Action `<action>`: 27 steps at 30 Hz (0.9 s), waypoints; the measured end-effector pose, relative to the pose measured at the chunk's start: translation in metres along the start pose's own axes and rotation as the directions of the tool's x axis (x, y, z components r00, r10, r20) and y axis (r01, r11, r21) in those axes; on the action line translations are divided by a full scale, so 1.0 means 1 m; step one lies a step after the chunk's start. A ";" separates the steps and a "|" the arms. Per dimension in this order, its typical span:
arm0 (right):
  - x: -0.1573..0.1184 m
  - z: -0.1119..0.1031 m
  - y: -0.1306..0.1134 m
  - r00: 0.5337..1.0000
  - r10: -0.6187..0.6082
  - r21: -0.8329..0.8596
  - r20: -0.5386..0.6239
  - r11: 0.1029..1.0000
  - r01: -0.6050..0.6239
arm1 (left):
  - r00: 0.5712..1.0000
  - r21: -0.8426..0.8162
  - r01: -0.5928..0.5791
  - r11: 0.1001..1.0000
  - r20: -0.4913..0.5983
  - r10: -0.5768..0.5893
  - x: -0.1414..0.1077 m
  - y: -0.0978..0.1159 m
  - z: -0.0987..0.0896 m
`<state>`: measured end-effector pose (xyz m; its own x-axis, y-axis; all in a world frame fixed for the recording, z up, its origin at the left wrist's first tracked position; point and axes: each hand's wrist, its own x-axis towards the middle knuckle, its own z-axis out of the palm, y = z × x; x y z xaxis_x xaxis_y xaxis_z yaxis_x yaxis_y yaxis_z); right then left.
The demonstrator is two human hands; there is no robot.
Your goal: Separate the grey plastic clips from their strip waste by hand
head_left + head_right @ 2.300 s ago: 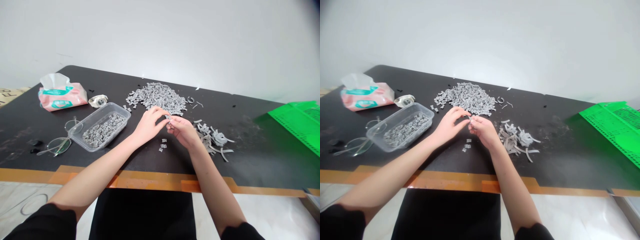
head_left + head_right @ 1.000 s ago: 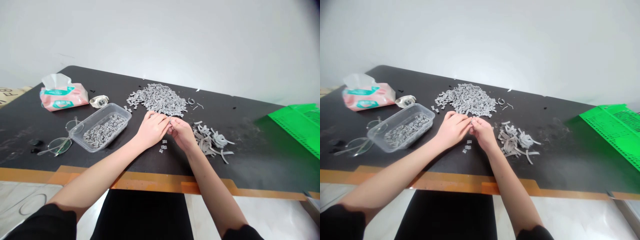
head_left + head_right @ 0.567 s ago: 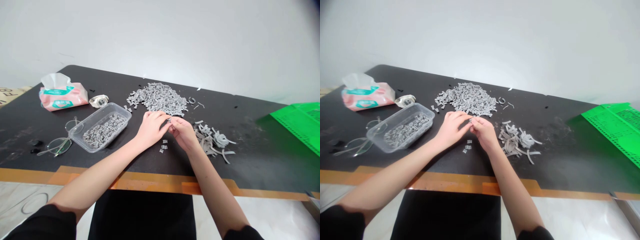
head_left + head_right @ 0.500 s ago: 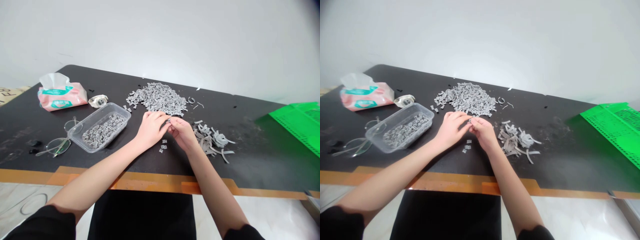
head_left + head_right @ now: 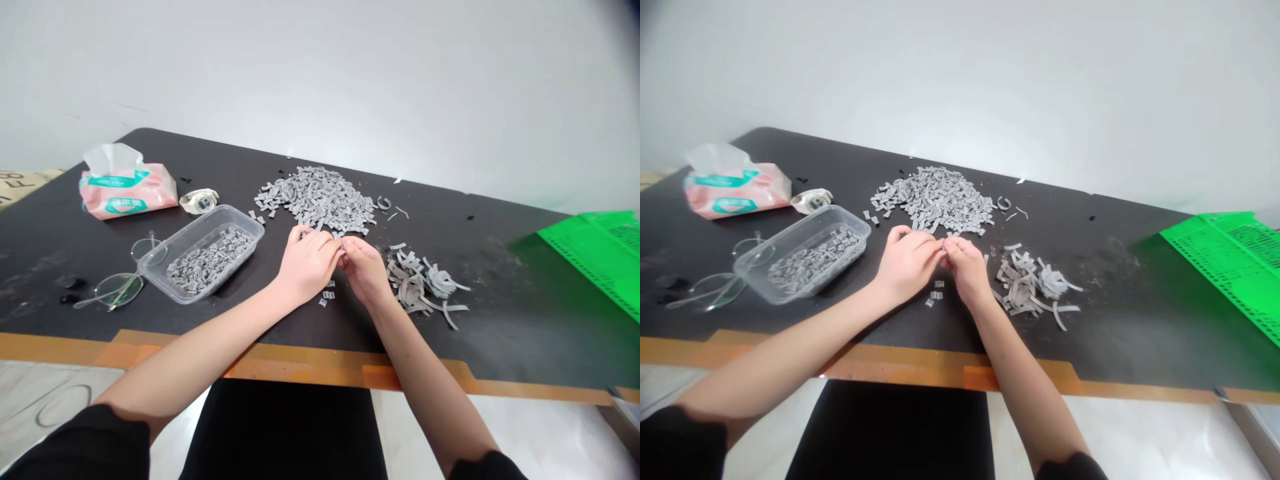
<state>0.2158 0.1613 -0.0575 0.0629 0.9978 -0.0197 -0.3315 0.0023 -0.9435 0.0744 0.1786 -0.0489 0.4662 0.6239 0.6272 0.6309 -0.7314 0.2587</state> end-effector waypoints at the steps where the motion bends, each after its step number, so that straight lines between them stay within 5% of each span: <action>1: 0.000 0.000 0.000 1.000 0.002 -0.002 -0.004 1.000 -0.002 | 1.000 -0.018 0.010 1.000 0.000 -0.010 0.000 0.001 0.000; 8: -0.002 -0.002 -0.009 0.997 -0.010 0.004 0.081 1.000 0.010 | 0.971 -0.241 0.236 0.941 0.086 -0.222 0.003 0.001 -0.005; 15: -0.003 -0.001 -0.010 0.996 -0.045 -0.083 -0.081 0.996 0.038 | 0.972 -0.221 0.235 0.947 0.058 -0.228 0.007 -0.003 -0.008; 27: -0.001 -0.004 -0.005 0.997 0.028 0.013 -0.067 1.000 -0.027 | 0.979 -0.279 0.182 0.943 0.145 -0.146 0.007 -0.003 -0.006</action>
<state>0.2215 0.1604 -0.0538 0.1160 0.9909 -0.0683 -0.3456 -0.0242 -0.9381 0.0718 0.1835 -0.0404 0.4535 0.7574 0.4698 0.5072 -0.6527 0.5628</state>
